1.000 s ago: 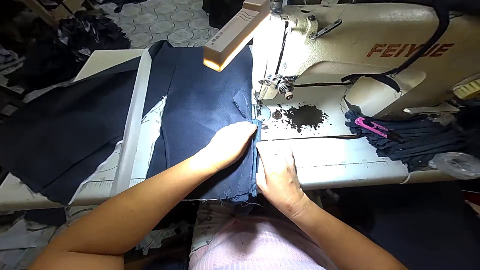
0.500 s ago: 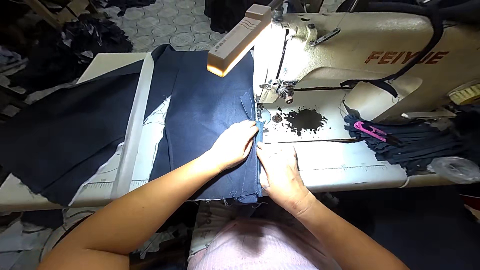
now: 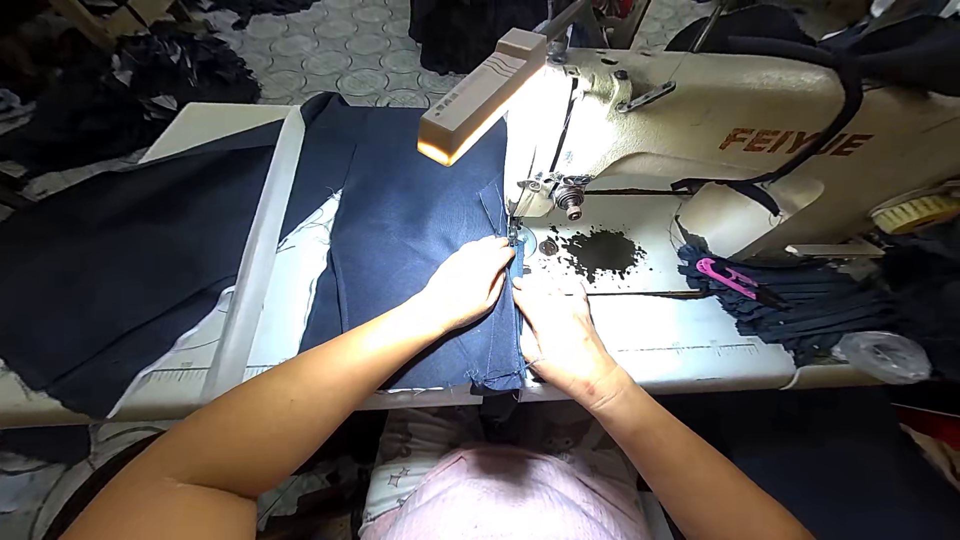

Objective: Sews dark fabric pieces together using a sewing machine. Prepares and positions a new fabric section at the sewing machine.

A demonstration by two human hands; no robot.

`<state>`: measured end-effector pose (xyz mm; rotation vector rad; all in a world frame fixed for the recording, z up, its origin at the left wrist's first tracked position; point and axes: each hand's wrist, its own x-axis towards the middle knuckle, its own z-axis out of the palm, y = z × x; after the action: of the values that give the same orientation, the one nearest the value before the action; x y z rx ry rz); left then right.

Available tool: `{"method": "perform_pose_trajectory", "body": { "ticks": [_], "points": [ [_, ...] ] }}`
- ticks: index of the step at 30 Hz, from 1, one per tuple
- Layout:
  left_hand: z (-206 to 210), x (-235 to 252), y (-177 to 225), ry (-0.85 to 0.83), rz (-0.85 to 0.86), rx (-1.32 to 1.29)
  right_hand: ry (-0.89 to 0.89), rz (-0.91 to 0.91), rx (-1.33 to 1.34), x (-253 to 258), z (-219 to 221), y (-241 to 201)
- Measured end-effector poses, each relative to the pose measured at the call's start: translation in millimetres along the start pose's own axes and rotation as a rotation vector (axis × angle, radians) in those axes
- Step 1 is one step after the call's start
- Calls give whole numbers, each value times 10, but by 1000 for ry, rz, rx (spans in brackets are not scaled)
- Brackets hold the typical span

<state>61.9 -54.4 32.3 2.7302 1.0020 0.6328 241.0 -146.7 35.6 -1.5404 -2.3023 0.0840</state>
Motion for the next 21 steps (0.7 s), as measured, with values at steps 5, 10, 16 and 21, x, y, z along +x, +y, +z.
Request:
{"method": "perform_pose_trajectory", "body": {
  "ticks": [5,10,16,21],
  "points": [
    [-3,3,-2,22,-11,-16,-47,5,14,15,-30,7],
    [-67,97,-59,-58,-43,-27,-139,48,39,124,-111,28],
    [-119,172,-124,-108,-30,-42,-96,33,81,195,-112,88],
    [-206,12,180,-115,-17,75,46,27,105,74,-68,73]
  ]
}}
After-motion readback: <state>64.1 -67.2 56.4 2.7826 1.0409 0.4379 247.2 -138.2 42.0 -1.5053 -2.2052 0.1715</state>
